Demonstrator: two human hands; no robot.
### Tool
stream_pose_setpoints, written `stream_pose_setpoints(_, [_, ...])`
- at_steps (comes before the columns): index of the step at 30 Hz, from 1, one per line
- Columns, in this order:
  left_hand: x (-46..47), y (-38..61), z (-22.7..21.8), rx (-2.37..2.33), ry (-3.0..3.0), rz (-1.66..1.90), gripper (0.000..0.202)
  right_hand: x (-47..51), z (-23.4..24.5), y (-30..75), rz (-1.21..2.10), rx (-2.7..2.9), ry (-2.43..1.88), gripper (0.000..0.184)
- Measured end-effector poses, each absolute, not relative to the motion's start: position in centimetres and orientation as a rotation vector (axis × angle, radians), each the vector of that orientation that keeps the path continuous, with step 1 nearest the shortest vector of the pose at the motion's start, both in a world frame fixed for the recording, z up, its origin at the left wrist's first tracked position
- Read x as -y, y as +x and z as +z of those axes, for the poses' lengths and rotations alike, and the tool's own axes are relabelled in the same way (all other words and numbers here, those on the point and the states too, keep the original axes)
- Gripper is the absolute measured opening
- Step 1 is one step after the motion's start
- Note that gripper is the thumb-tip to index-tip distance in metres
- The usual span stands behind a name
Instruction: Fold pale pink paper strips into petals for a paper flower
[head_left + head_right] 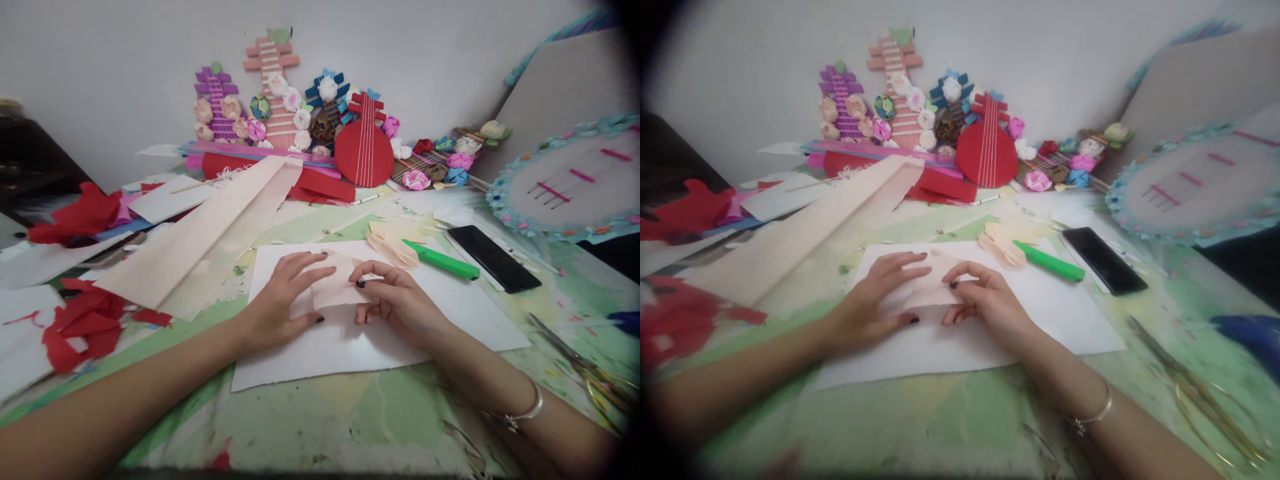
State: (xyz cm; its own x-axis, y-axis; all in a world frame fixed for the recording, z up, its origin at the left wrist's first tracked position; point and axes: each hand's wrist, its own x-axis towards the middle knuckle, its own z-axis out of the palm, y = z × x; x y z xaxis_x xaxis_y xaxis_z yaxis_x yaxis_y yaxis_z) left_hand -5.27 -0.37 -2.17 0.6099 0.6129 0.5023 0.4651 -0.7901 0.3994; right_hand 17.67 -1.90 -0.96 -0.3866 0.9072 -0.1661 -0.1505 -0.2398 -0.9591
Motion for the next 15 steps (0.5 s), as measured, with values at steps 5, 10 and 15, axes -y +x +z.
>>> stream_pose_setpoints(5, [0.5,-5.1,-2.2,-0.740,2.622,1.162,0.025,2.0,-0.4,17.7,1.841,1.351,-0.982,0.022])
stream_pose_setpoints(10, [0.1,-5.3,-1.6,-0.728,2.514,1.206,0.012,1.7,-0.4,18.0,1.824,1.569,-0.969,0.035])
stream_pose_setpoints(15, [0.2,-5.5,-1.3,-0.768,2.386,1.055,0.011,1.7,-0.8,17.8,1.333,1.807,-1.250,0.011])
